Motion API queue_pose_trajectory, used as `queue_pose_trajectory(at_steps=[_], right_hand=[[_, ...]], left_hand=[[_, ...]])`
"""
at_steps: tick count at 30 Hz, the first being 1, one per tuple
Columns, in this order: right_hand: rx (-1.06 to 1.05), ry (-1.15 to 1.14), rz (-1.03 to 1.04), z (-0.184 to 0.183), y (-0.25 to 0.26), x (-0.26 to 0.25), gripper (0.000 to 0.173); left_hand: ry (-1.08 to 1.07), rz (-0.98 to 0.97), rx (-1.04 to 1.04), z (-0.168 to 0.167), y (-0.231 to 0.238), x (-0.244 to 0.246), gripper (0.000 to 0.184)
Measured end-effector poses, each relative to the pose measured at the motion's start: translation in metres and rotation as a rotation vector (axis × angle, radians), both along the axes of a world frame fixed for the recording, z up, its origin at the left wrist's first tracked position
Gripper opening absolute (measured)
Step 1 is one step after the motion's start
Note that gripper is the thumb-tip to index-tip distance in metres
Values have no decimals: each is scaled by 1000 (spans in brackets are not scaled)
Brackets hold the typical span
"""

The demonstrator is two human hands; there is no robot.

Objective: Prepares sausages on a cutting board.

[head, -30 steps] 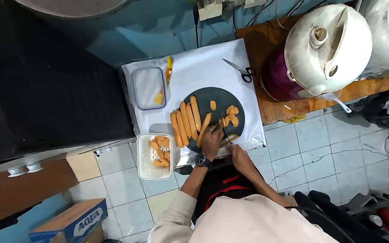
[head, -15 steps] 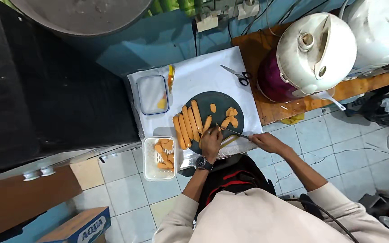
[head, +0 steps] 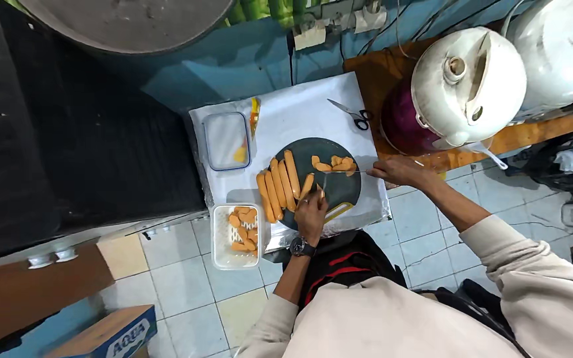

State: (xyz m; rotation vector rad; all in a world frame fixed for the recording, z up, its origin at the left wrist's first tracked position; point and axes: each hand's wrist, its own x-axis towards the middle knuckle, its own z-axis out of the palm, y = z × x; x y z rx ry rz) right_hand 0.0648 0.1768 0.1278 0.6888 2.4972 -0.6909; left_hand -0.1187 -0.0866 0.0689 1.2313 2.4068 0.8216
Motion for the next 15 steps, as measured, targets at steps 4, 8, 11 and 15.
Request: queue_pose_trajectory(at_steps=[4, 8, 11, 15], right_hand=[[-79, -25, 133, 9, 14, 8, 56], [-79, -115, 165, 2, 23, 7, 59], [-22, -55, 94, -8, 31, -14, 59], [-24, 2, 104, -7, 40, -32, 59]], left_hand=[[15, 19, 8, -1, 0, 2, 26], [16, 33, 34, -3, -1, 3, 25], [-17, 22, 6, -1, -1, 2, 25], [-14, 14, 7, 0, 0, 1, 25]])
